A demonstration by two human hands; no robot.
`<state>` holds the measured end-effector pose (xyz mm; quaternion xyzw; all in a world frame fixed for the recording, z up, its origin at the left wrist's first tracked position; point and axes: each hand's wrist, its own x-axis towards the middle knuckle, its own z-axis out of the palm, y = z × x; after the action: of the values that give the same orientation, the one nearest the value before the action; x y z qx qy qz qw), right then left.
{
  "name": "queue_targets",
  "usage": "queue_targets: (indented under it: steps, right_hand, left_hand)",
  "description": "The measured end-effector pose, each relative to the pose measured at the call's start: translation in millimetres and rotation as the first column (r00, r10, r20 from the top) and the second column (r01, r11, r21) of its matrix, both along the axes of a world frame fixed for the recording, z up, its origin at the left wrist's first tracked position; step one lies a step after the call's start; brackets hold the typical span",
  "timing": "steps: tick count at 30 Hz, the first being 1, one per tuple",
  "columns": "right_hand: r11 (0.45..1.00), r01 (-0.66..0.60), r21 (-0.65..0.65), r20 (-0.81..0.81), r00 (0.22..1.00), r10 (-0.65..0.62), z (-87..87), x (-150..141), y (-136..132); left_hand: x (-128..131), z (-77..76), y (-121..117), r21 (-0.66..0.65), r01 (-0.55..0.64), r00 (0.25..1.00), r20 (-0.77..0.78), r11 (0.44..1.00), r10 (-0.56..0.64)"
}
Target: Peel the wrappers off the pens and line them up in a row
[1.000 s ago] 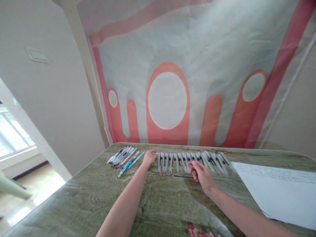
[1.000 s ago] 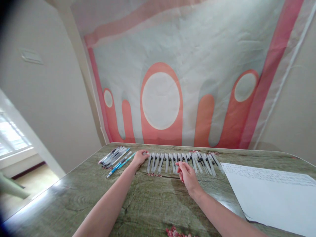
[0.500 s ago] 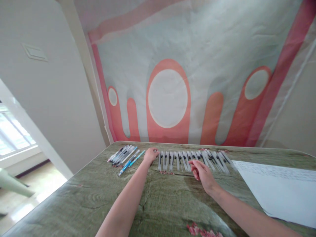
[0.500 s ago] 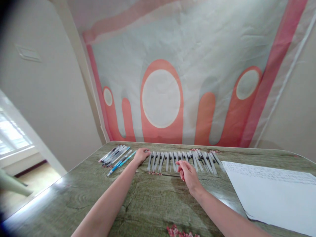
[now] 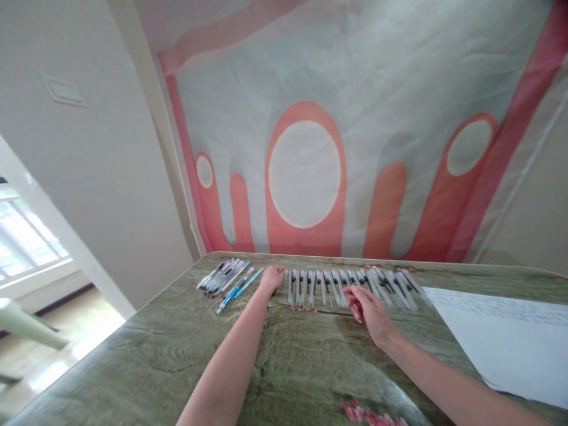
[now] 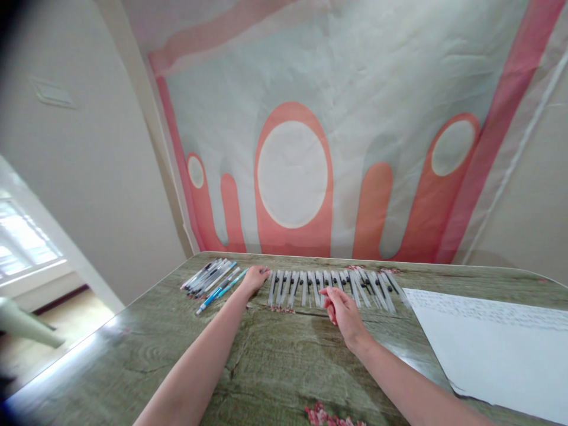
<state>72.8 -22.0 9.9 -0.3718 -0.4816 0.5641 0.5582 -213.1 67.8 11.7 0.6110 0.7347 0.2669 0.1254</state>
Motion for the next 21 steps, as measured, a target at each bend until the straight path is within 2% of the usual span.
queue_targets:
  steps: [6, 9, 13, 16, 18, 19, 21]
  right_hand:
    - [1.0, -0.011, 0.01, 0.019, 1.0, 0.011, 1.8, 0, -1]
    - [1.0, -0.019, 0.013, 0.03, 0.999, 0.019, 2.3, 0, -2]
    - [1.0, -0.023, 0.021, 0.06, 0.998, 0.022, 2.7, 0, -2]
    - [0.999, -0.023, 0.046, 0.151, 0.988, 0.016, 3.0, -1, -2]
    - [0.997, -0.044, 0.063, 0.254, 0.967, 0.027, 3.1, -2, -3]
    - [0.995, -0.068, 0.074, 0.302, 0.952, 0.043, 3.2, -3, -4]
    - [0.985, -0.139, 0.099, 0.362, 0.927, 0.095, 3.6, -5, -6]
  left_hand:
    - [2, 1.3, -2, 0.005, -0.015, 0.998, 0.059, 1.0, 0.014]
    - [5, 8.8, -5, 0.003, -0.023, 0.994, 0.104, 1.0, 0.023]
    - [13, 33.2, -11, 0.045, -0.007, 0.988, 0.156, 0.999, 0.0]
    - [33, 55.8, -20, 0.105, 0.078, 0.969, 0.227, 0.991, -0.101]
    - [56, 66.5, -29, 0.145, 0.204, 0.879, 0.408, 0.968, -0.246]
    - [70, 69.6, -35, 0.143, 0.266, 0.803, 0.514, 0.953, -0.301]
    - [101, 71.0, -48, 0.125, 0.326, 0.617, 0.722, 0.937, -0.311]
